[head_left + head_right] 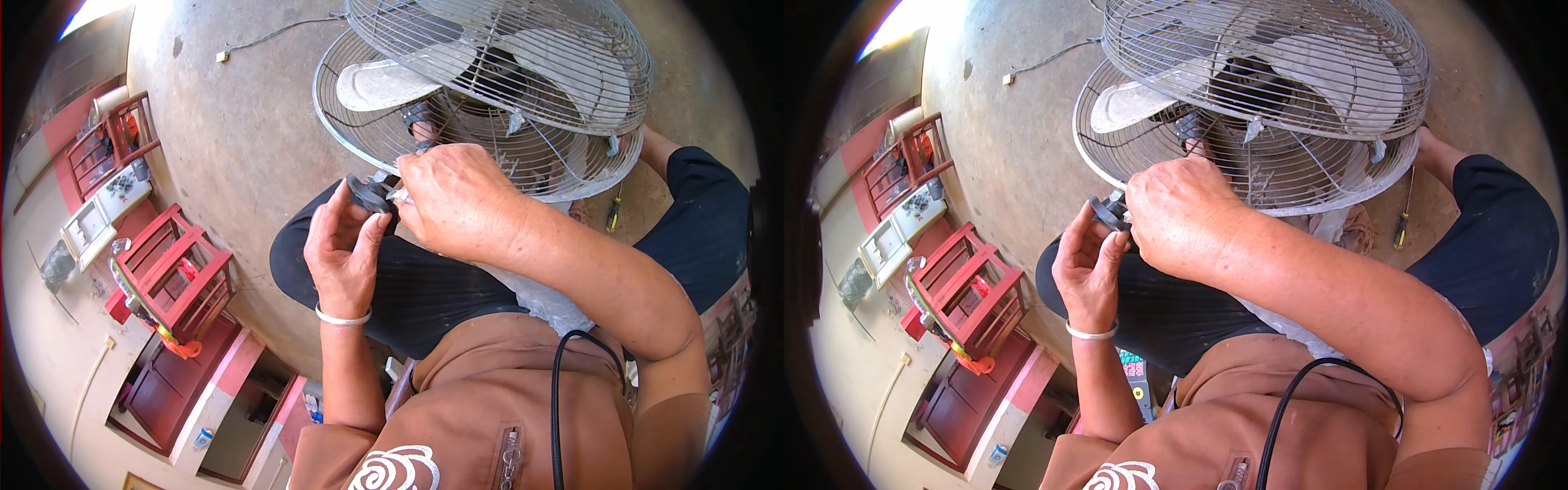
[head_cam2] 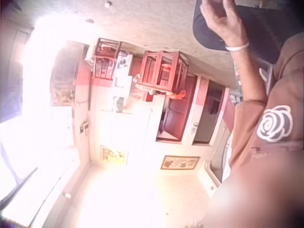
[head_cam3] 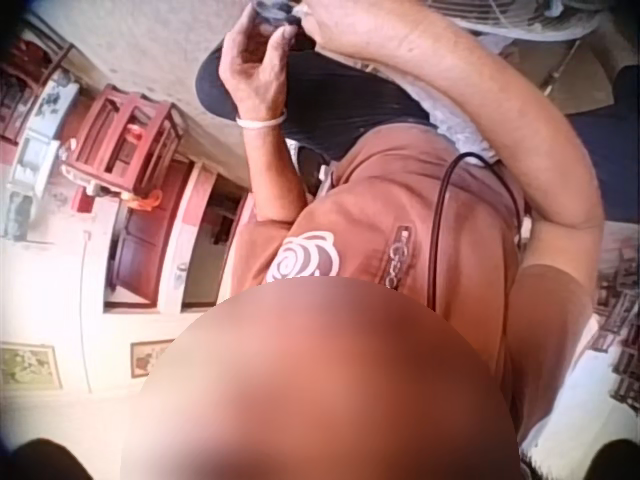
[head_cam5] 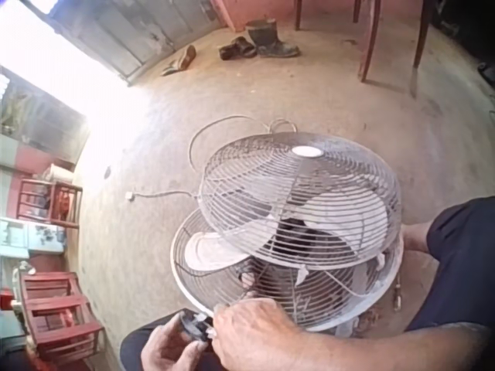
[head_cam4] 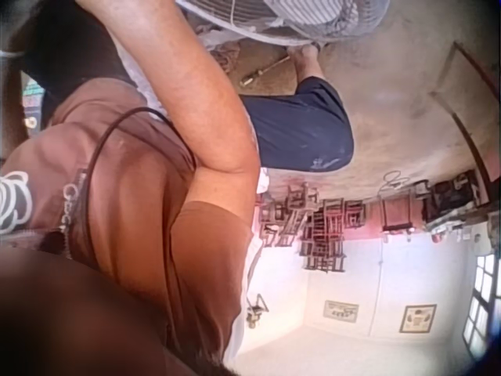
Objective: Repairing or disassembling the motor housing and oscillation mechanism of an industrial pedestal fan.
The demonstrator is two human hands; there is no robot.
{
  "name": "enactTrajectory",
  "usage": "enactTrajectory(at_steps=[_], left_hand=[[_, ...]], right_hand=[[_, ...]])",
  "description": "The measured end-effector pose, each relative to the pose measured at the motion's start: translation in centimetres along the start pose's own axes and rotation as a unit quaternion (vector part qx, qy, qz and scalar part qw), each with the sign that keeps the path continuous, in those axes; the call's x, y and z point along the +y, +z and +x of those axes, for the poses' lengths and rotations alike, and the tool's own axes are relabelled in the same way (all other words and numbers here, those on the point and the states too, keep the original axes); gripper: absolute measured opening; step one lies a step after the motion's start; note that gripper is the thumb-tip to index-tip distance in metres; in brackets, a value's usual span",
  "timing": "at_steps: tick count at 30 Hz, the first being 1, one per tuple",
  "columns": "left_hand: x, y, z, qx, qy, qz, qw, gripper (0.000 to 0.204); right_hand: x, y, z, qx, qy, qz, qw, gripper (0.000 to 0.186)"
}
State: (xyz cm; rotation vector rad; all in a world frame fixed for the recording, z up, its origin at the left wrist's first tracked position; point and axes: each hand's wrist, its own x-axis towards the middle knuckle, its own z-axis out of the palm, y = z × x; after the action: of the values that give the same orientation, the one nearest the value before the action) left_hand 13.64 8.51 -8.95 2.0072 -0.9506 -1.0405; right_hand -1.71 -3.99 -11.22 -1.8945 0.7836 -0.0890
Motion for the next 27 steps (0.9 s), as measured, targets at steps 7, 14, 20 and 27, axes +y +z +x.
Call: enactTrajectory(at_steps=[7, 14, 20, 27], left_hand=[[-1.4, 0.8, 0.6, 0.065, 0.085, 0.09, 0.99, 0.05], [-2.1, 1.0, 0.8, 0.077, 0.055, 0.044, 0.995, 0.044], [1.0, 0.9, 1.5, 0.035, -0.085, -0.008, 0.996, 0.024], [2.0, 0.1, 3.3, -0.009, -0.255, -0.047, 0.966, 0.047]], right_hand=[[0.1, 0.2, 0.1, 0.001, 0.002, -0.006, 1.0, 0.022], [-0.2, -0.2, 0.4, -0.018, 0.026, -0.02, 0.999, 0.018], [-0.4, -0.4, 0.5, -0.021, 0.037, -0.018, 0.999, 0.016], [-0.5, -0.2, 0.3, -0.002, 0.023, -0.011, 1.0, 0.018]])
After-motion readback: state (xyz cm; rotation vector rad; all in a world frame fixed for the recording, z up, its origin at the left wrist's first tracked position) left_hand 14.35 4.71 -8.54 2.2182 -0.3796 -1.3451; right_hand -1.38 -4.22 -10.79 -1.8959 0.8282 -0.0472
